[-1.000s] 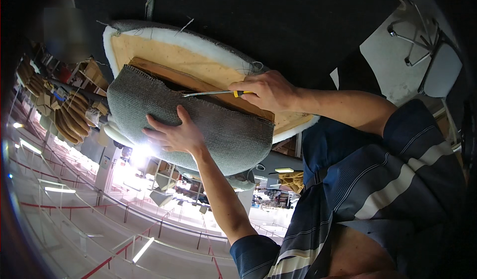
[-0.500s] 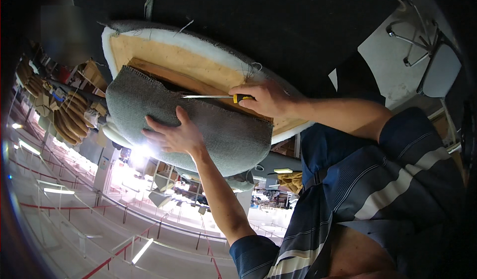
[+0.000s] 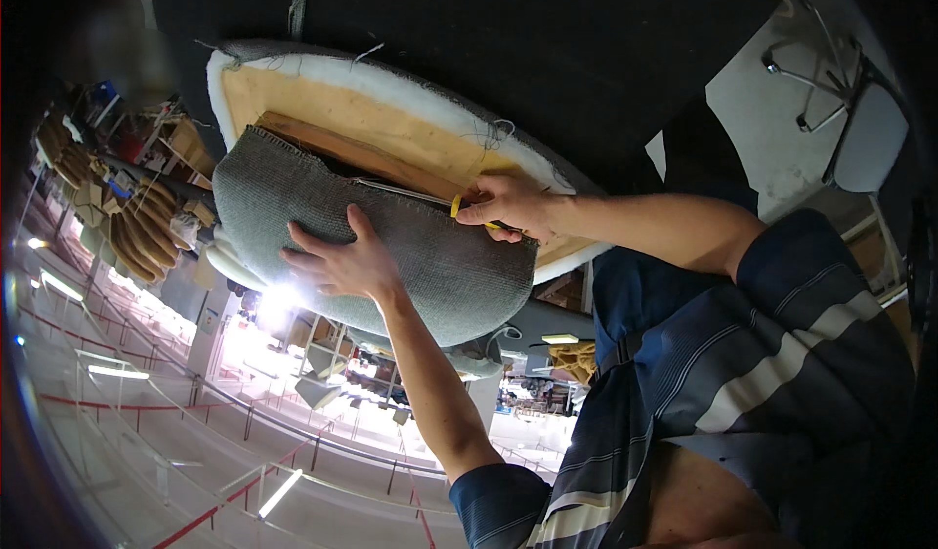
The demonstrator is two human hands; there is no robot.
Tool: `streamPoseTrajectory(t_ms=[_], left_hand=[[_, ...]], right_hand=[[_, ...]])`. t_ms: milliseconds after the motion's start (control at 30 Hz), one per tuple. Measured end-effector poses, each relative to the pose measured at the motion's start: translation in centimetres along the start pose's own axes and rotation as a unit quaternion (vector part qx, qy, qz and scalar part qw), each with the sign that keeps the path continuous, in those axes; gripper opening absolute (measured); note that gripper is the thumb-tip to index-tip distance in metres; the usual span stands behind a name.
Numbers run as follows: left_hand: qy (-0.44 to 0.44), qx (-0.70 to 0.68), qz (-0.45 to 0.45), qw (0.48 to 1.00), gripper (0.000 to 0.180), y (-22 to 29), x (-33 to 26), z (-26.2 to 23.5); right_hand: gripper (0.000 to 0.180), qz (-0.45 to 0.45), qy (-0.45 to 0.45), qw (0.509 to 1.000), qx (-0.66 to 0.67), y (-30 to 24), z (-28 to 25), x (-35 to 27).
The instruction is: The person attaches fabric to a cushion frame using a staple gun, tucks the fabric edge into the frame with a screwdriver, staples the fabric again, and smooths the cushion by hand.
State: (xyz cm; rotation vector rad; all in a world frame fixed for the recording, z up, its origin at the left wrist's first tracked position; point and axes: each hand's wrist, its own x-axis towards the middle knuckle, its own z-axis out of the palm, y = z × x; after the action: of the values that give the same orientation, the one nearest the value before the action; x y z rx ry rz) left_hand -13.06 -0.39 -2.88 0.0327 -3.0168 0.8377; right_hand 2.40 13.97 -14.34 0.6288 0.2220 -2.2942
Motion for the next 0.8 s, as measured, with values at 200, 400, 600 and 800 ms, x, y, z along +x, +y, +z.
streamPoseTrajectory(t_ms=[200, 400, 600, 800], left_hand=[[0.016, -0.008, 0.012, 1.000, 0.092, 0.0, 0.0, 0.3], [0.011, 0.003, 0.009, 1.000, 0.093, -0.5, 0.0, 0.4], [0.012, -0.002, 0.007, 1.000, 0.091, 0.1, 0.1, 0.1], [0.014, -0.013, 0.005, 1.000, 0.091, -0.2, -0.1, 0.1]], right_hand=[[0.043, -0.158, 0.195, 0.911, -0.327, 0.5, 0.8, 1.1], [0.050, -0.227, 0.186, 0.851, -0.436, 0.1, 1.1, 0.9], [0.054, 0.017, -0.036, 0.999, -0.027, -0.2, 0.0, 1.6], [0.052, 0.096, -0.167, 0.976, 0.100, 0.1, -0.9, 2.3]])
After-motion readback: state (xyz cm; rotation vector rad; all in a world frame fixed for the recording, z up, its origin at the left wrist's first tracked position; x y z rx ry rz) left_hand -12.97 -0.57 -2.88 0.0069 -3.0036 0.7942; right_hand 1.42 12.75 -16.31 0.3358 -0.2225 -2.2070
